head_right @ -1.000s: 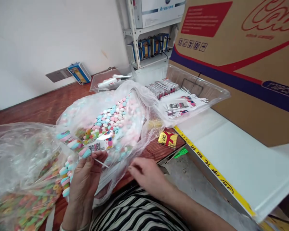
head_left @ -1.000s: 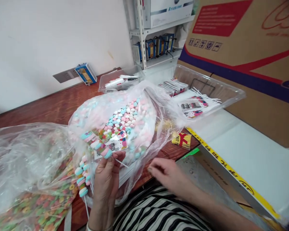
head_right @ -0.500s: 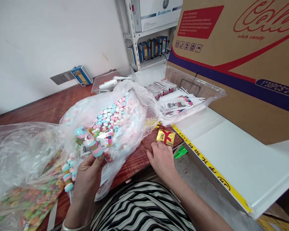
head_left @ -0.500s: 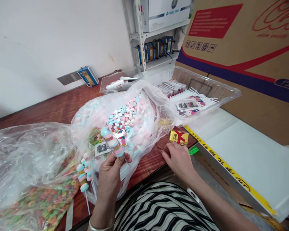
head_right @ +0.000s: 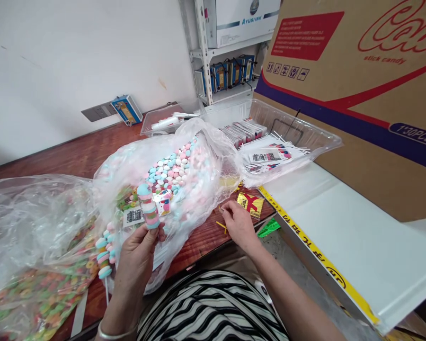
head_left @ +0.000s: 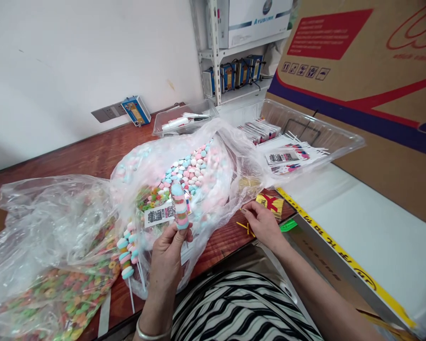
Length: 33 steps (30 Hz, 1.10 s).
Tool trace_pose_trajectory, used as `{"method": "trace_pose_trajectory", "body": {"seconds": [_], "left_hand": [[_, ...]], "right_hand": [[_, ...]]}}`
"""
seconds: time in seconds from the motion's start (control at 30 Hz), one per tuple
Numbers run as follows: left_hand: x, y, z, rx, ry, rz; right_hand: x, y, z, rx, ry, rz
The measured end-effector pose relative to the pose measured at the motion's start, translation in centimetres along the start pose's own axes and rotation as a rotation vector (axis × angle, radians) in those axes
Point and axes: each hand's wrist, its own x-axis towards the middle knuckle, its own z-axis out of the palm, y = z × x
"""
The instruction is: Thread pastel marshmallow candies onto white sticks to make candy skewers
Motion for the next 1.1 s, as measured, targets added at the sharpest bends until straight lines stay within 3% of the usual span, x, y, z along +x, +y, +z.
{"method": "trace_pose_trajectory", "body": {"seconds": [0.17,0.53,0.8,0.9,1.03,1.1], "left_hand": [[0.1,-0.2,0.2,0.061,0.022,0.007],[0.5,-0.7,0.2,0.067,0.015,-0.033],[0.7,-0.8,0.3,0.139,-0.031,-0.030],[0.9,-0.8,0.1,0.176,-0.015,-0.023],[1.3,-0.3,0.0,0.349,-0.003,0.044],[1.4,0.1,0.5,0.458,-0.023,0.136]], "right_hand": [[-0.4,-0.2,-0.5,0.199,0.069,0.048],[2.7,1.3,2.1,0.801,0.285,0.141],[3.9,1.0,1.2,1.047,0.400,0.255],[2.7,0.5,0.1,1.040,0.448,0.276],[-2.0,-1.3,-1.6,0.956,0.518,0.260],[-4.6,-2.7,-1.9,0.750,0.520,0.163]]}}
